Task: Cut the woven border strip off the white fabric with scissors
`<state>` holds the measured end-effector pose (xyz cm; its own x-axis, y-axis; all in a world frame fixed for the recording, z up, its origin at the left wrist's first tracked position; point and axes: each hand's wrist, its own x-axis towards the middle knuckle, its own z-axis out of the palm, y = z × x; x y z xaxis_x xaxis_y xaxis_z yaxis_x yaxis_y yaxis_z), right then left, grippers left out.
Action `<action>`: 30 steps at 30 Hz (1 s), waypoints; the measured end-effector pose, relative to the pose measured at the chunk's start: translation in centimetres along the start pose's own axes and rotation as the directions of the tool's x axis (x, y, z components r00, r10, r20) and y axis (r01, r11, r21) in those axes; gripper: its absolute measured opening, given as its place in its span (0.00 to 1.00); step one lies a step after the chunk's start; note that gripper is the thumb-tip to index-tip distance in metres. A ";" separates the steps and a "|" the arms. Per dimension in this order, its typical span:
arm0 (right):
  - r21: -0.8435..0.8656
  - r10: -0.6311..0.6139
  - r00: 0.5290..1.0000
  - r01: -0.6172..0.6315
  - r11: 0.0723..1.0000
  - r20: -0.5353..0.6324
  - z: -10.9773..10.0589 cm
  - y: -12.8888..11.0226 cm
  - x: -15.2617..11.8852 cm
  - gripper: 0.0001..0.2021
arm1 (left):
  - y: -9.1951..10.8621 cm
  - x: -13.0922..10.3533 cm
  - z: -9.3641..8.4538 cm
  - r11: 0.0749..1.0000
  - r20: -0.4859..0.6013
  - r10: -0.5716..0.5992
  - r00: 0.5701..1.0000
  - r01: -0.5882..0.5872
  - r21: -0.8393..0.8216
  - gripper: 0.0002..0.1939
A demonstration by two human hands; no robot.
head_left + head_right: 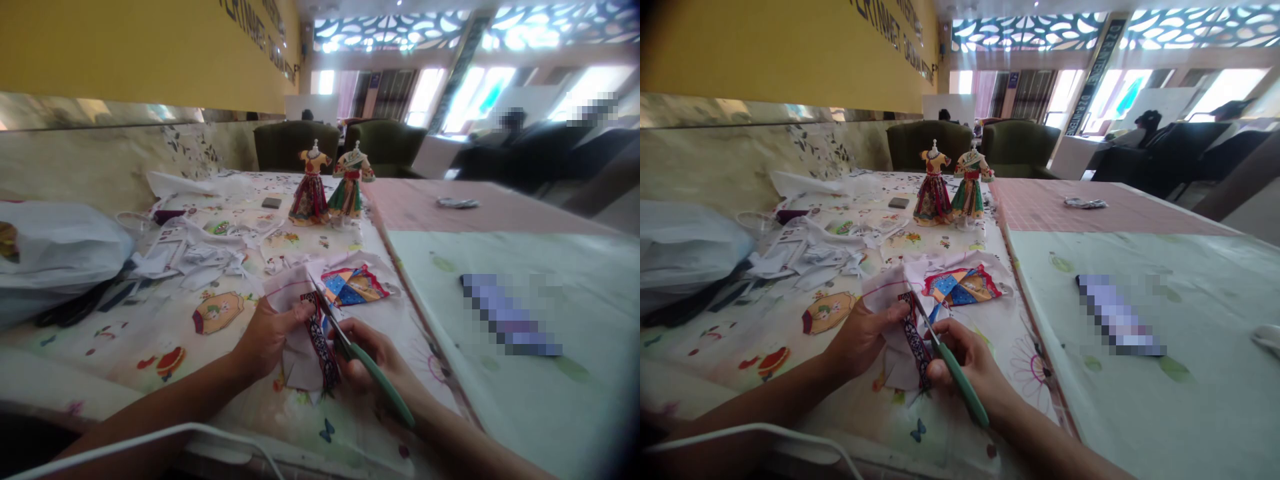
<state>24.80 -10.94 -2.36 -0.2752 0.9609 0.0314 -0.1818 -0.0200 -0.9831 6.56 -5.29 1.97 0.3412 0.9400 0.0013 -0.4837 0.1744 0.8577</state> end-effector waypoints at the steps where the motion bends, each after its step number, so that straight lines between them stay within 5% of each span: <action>1: -0.015 -0.005 1.000 0.005 1.000 -0.005 0.0 0.0 0.0 0.33 | 0.0 0.0 0.0 1.000 -0.011 -0.006 1.000 0.006 0.002 0.15; 14: 0.067 0.066 0.997 -0.063 0.996 -0.048 0.4 0.4 -0.3 0.30 | -0.3 0.2 -0.3 1.000 -0.007 0.011 1.000 -0.011 0.017 0.21; 30: 0.027 0.042 0.998 -0.040 0.999 -0.055 0.4 0.0 -0.1 0.32 | -0.3 0.1 -0.4 1.000 0.017 0.008 1.000 -0.008 0.018 0.16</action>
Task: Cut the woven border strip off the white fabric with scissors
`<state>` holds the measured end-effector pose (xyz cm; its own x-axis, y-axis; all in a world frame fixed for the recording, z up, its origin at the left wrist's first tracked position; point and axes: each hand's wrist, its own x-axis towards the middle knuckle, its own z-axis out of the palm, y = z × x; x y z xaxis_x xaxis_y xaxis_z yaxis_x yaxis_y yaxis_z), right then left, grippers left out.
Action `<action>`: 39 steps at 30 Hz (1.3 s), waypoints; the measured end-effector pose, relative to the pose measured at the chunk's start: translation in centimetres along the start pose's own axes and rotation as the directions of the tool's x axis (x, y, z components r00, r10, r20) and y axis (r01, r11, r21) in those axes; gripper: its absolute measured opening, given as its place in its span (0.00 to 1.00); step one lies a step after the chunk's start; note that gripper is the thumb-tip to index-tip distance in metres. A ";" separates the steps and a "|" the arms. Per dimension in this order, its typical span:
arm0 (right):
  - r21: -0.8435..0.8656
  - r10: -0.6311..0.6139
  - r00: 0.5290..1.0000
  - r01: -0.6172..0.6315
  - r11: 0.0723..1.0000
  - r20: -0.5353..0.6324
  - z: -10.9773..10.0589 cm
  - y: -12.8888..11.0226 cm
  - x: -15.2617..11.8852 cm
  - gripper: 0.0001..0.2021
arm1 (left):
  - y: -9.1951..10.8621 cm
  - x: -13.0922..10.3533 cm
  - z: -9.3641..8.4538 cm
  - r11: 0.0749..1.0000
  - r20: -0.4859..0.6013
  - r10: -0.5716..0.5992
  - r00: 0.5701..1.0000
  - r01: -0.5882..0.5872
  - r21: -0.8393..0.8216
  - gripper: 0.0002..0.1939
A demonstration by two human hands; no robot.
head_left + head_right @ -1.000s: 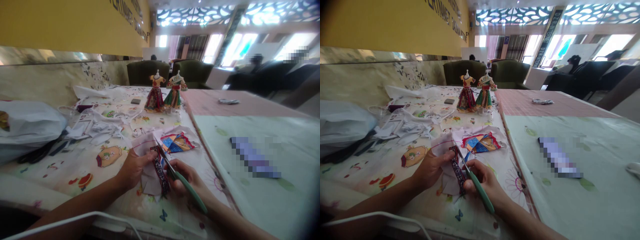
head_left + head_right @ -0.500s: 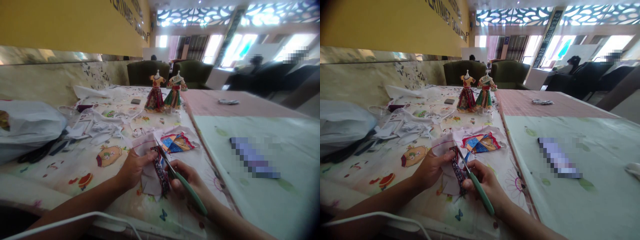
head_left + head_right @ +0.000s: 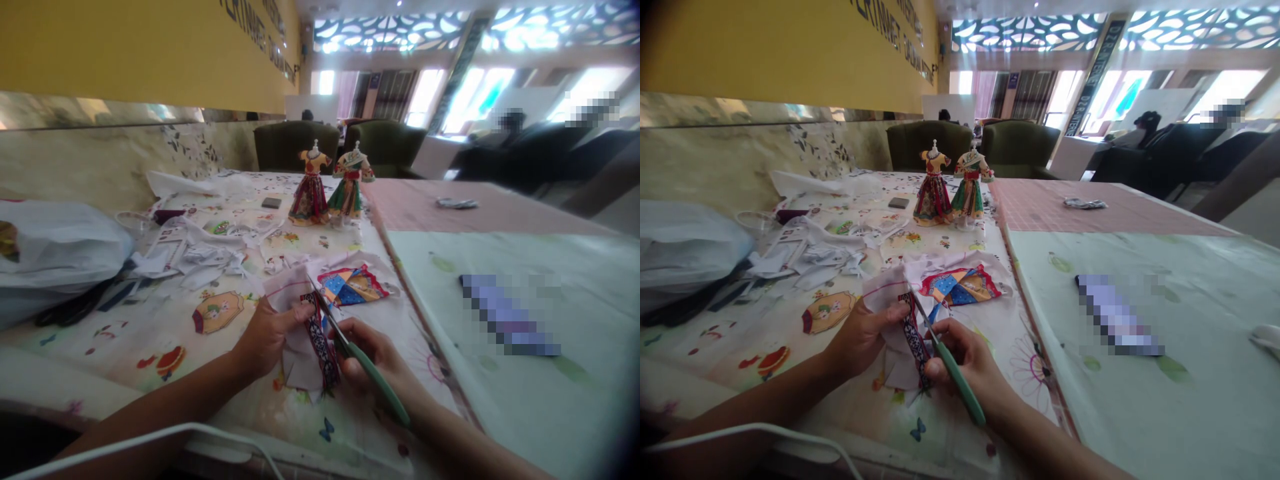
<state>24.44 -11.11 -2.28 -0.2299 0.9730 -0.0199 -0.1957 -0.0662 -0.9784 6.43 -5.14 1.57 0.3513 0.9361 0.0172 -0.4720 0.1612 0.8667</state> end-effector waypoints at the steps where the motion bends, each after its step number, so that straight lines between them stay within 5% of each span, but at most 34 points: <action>1: -0.006 -0.001 1.000 0.001 1.000 -0.002 0.0 -0.2 0.0 0.32 | 0.0 0.0 0.0 1.000 -0.004 -0.006 1.000 0.006 0.002 0.15; 14: 0.044 0.002 1.000 -0.002 0.999 0.004 0.0 -0.2 -0.2 0.29 | 0.1 0.1 0.1 0.999 0.036 -0.028 0.999 0.029 -0.039 0.10; 26: -0.087 -0.018 0.999 0.014 0.996 -0.040 0.2 -1.3 -0.3 0.27 | 0.0 0.7 -0.6 0.996 0.048 0.061 0.997 -0.064 0.065 0.11; 35: -0.142 0.002 0.986 -0.026 0.989 -0.169 -1.0 -2.8 0.6 0.26 | 0.0 1.1 -1.0 0.994 0.106 -0.080 0.991 0.071 0.086 0.31; 39: -0.144 0.008 0.979 -0.038 0.989 -0.202 -1.6 -3.2 1.0 0.22 | 0.1 1.6 -1.2 0.986 0.141 -0.128 0.982 0.110 0.126 0.31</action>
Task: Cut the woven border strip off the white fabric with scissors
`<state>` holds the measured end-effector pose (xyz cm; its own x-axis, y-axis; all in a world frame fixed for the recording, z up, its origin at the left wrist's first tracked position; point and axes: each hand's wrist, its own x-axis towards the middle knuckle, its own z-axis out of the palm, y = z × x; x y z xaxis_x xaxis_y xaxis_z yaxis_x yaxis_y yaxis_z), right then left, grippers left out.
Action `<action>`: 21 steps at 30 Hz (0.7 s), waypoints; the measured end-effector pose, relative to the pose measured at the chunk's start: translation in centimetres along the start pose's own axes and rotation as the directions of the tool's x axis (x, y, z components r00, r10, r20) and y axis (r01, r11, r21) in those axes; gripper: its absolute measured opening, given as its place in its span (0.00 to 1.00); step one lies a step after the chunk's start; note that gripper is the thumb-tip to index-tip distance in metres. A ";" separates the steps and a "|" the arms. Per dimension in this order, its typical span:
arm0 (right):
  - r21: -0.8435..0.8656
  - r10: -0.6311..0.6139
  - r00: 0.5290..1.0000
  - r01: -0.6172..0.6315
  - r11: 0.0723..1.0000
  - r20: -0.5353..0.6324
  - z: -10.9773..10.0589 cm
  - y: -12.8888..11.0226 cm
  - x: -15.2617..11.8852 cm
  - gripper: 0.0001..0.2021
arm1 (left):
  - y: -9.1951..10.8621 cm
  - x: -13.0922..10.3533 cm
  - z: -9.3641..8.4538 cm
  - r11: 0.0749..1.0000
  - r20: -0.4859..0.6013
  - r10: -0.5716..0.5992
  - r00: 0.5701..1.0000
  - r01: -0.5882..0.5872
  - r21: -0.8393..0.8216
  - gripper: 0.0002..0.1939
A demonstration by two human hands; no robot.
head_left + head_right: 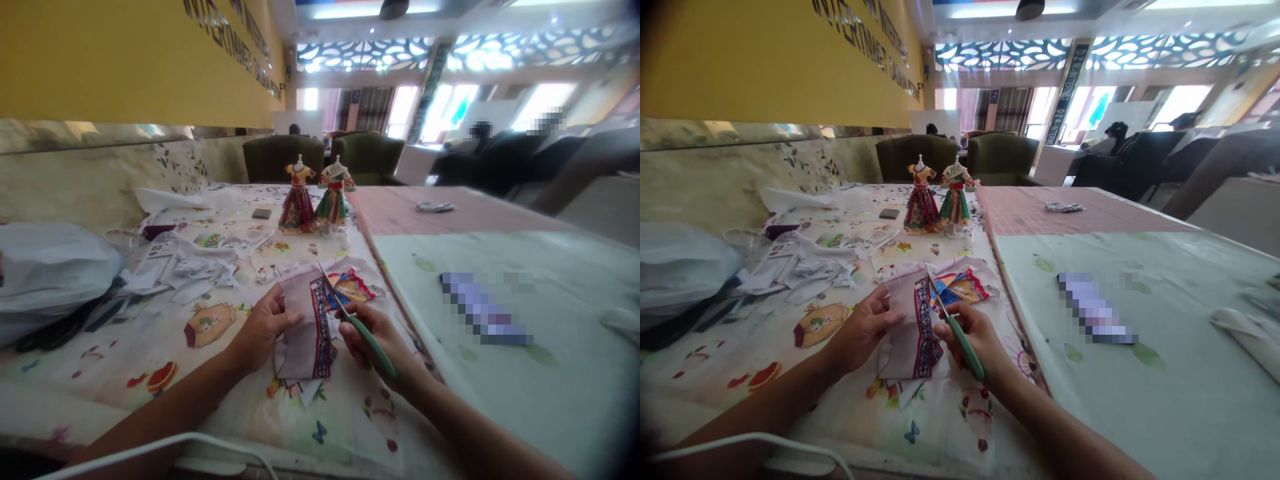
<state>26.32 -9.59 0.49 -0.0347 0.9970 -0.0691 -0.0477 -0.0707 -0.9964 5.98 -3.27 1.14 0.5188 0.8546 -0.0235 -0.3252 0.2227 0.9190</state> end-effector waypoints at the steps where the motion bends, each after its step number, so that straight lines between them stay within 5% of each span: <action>1: 0.004 0.002 1.000 -0.002 1.000 -0.007 0.0 0.0 0.1 0.22 | 0.0 0.2 -0.1 1.000 -0.016 0.000 1.000 0.000 0.014 0.30; 9: 0.032 -0.045 0.998 0.047 0.998 -0.044 -0.6 -0.5 0.3 0.21 | -0.6 1.2 -1.7 0.988 -0.200 0.032 0.979 -0.001 0.152 0.36; 14: 0.072 -0.092 0.991 0.099 0.992 -0.098 -1.6 -0.6 0.9 0.22 | -0.6 1.2 -1.3 0.975 -0.107 -0.077 0.991 0.097 0.200 0.45; 21: 0.124 -0.147 0.972 0.171 0.977 -0.182 -3.4 -0.8 1.9 0.22 | -2.1 1.5 -1.3 0.949 -0.046 -0.014 0.999 0.028 0.314 0.54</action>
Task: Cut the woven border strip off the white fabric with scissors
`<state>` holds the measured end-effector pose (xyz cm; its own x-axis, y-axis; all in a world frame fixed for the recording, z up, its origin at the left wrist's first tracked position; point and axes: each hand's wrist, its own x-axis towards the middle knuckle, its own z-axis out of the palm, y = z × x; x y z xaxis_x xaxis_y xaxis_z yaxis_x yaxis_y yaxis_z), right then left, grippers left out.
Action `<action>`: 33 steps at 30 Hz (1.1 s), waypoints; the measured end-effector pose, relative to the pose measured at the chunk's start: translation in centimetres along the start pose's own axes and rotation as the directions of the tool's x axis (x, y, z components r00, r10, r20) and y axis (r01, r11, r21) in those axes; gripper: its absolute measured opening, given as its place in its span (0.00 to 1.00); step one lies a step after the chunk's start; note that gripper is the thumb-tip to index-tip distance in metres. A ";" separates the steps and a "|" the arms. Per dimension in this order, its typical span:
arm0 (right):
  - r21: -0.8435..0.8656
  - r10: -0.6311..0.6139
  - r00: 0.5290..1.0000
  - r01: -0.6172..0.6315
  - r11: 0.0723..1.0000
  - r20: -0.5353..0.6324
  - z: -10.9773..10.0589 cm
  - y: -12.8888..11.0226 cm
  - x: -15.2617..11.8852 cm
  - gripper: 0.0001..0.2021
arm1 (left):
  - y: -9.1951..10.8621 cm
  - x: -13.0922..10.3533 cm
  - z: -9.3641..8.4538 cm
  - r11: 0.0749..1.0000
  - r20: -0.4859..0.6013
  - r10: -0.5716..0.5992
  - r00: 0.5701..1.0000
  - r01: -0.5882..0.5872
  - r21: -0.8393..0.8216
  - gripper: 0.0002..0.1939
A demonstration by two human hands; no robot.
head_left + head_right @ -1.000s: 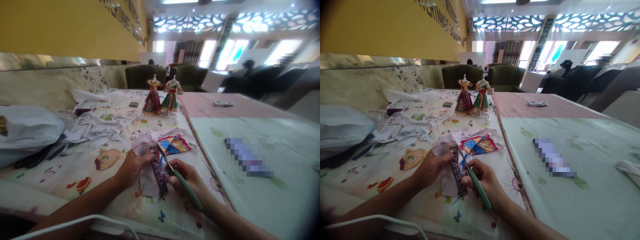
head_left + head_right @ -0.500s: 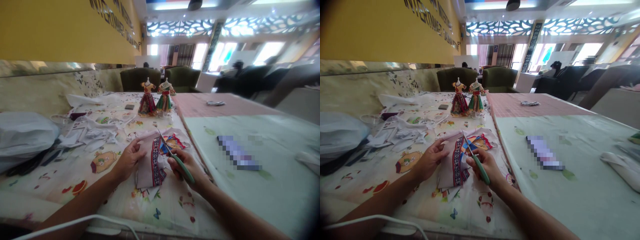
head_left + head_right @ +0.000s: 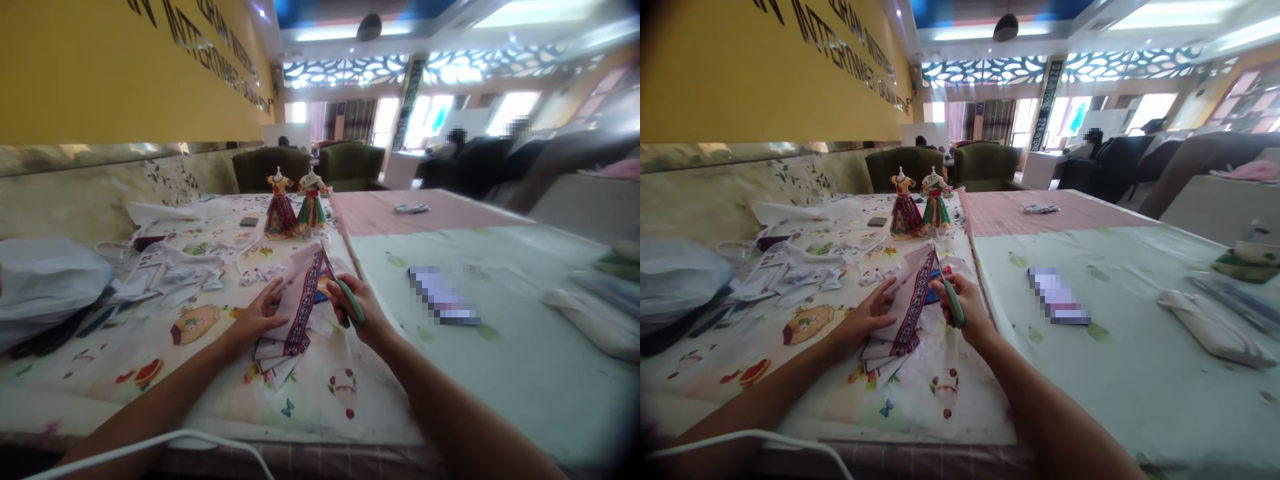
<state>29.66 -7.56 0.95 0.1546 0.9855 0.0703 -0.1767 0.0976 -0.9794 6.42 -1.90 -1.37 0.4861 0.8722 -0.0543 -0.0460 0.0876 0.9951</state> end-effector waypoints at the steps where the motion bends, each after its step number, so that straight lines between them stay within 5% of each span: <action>1: 0.009 -0.010 1.000 0.010 1.000 -0.012 -0.3 0.0 0.2 0.23 | -0.2 0.1 0.0 1.000 -0.001 0.000 1.000 0.000 0.010 0.54; 6: 0.050 -0.045 0.994 0.051 0.997 -0.100 -1.8 -0.4 1.4 0.25 | -0.2 0.2 0.3 0.999 0.068 -0.018 0.998 0.015 0.041 0.45; 12: 0.084 -0.077 0.981 0.094 0.992 -0.180 -3.3 -1.0 2.0 0.25 | 1.5 0.3 0.3 0.993 -0.022 0.036 0.999 -0.033 0.117 0.41; 25: 0.119 -0.178 0.955 0.211 0.970 -0.239 -4.0 -2.7 1.7 0.25 | 10.7 0.2 -1.8 0.898 -0.086 0.243 0.966 -0.191 0.397 0.34; 33: 0.078 -0.213 0.937 0.243 0.967 -0.276 -4.7 -3.0 1.9 0.25 | 16.3 2.5 -2.6 0.692 0.027 0.361 0.932 -0.287 0.663 0.27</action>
<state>35.05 -6.61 3.18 0.4513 0.8642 0.2224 -0.2088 0.3445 -0.9153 4.59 2.95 14.51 0.4598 0.8319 0.3106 0.4074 -0.5084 0.7587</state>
